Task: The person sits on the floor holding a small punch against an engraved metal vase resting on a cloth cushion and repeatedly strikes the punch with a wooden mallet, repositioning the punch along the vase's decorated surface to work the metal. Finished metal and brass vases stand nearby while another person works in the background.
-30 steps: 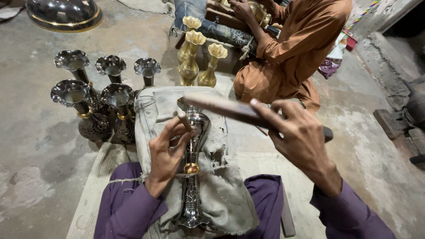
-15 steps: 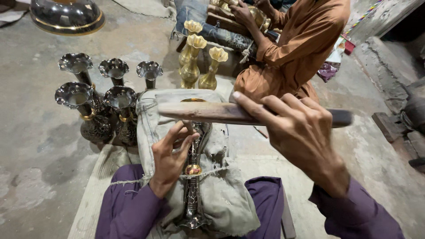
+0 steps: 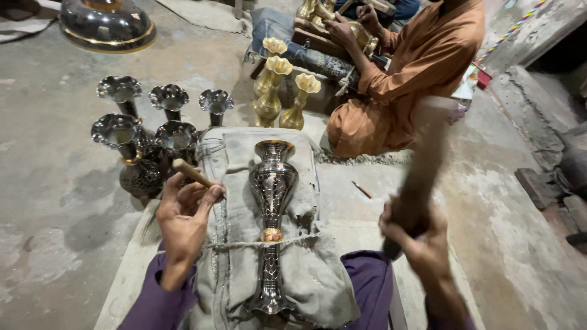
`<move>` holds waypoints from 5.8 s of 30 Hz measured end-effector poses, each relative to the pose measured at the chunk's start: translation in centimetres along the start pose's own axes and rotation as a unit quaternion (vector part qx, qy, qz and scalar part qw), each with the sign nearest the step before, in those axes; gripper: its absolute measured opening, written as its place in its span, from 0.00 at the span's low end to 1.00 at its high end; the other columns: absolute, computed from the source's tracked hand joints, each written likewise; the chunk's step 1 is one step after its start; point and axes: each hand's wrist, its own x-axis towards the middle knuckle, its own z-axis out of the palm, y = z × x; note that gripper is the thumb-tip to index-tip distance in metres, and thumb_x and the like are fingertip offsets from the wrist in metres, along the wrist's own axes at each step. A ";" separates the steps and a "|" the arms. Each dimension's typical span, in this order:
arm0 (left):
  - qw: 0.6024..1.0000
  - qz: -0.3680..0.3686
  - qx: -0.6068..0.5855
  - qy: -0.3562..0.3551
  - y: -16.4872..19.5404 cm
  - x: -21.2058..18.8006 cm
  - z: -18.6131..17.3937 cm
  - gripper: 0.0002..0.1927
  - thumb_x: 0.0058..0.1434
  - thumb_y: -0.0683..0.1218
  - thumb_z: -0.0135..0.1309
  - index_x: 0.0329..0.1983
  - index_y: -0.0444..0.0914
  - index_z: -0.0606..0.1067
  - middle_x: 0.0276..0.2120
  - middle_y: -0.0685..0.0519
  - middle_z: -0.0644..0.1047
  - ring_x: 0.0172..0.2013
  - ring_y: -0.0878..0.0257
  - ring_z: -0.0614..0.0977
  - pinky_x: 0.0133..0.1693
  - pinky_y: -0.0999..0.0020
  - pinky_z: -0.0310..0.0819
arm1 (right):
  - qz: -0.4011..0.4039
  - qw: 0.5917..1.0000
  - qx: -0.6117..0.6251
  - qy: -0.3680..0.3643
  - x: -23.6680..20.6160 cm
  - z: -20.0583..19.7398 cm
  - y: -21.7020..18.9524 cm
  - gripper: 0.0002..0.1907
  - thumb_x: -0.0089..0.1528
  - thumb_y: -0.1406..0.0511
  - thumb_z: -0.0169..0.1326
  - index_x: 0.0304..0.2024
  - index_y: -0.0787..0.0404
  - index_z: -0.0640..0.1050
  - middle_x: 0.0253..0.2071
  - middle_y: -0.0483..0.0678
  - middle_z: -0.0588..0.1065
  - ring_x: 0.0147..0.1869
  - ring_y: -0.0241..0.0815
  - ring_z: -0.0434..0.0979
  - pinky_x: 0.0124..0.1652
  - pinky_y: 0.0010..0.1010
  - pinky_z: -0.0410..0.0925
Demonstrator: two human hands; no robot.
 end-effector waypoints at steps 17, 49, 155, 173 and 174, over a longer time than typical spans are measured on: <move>0.987 0.043 -0.023 -0.150 -2.7 2.8 5.6 0.23 0.65 0.40 0.59 0.63 0.43 0.72 0.42 0.48 0.86 0.43 0.59 0.90 0.46 0.60 0.85 | 0.021 0.990 -0.093 -0.107 -0.4 2.4 3.6 0.31 0.56 0.66 0.65 0.60 0.63 0.70 0.39 0.47 0.80 0.41 0.37 0.82 0.41 0.30 0.76; 0.993 0.084 0.023 -0.076 -3.0 1.2 6.9 0.22 0.67 0.40 0.57 0.63 0.42 0.68 0.43 0.48 0.85 0.44 0.60 0.89 0.46 0.64 0.84 | -0.449 0.620 -0.632 -0.117 10.6 4.8 -13.7 0.35 0.61 0.70 0.55 0.69 0.35 0.70 0.46 0.43 0.80 0.39 0.38 0.80 0.34 0.31 0.73; 0.754 0.151 0.305 -0.562 6.1 7.1 7.9 0.24 0.59 0.54 0.57 0.60 0.51 0.77 0.35 0.48 0.84 0.31 0.51 0.84 0.36 0.55 0.75 | -0.108 0.940 -0.303 0.117 -7.4 3.5 9.1 0.38 0.57 0.70 0.61 0.70 0.56 0.66 0.54 0.58 0.77 0.50 0.51 0.80 0.49 0.38 0.73; 0.825 0.179 0.216 -0.491 4.9 5.9 6.7 0.23 0.59 0.50 0.60 0.59 0.45 0.77 0.38 0.50 0.85 0.32 0.58 0.87 0.33 0.63 0.79 | -0.118 0.953 -0.256 0.108 -6.0 2.3 6.7 0.38 0.55 0.76 0.57 0.69 0.60 0.68 0.56 0.57 0.79 0.55 0.51 0.83 0.52 0.37 0.76; 0.826 0.178 0.217 -0.488 4.9 5.8 6.7 0.23 0.59 0.50 0.60 0.59 0.45 0.77 0.38 0.51 0.85 0.32 0.58 0.87 0.32 0.63 0.79 | -0.093 0.970 -0.206 0.092 -5.9 2.2 6.5 0.38 0.56 0.76 0.58 0.69 0.61 0.67 0.53 0.55 0.79 0.52 0.49 0.83 0.50 0.37 0.76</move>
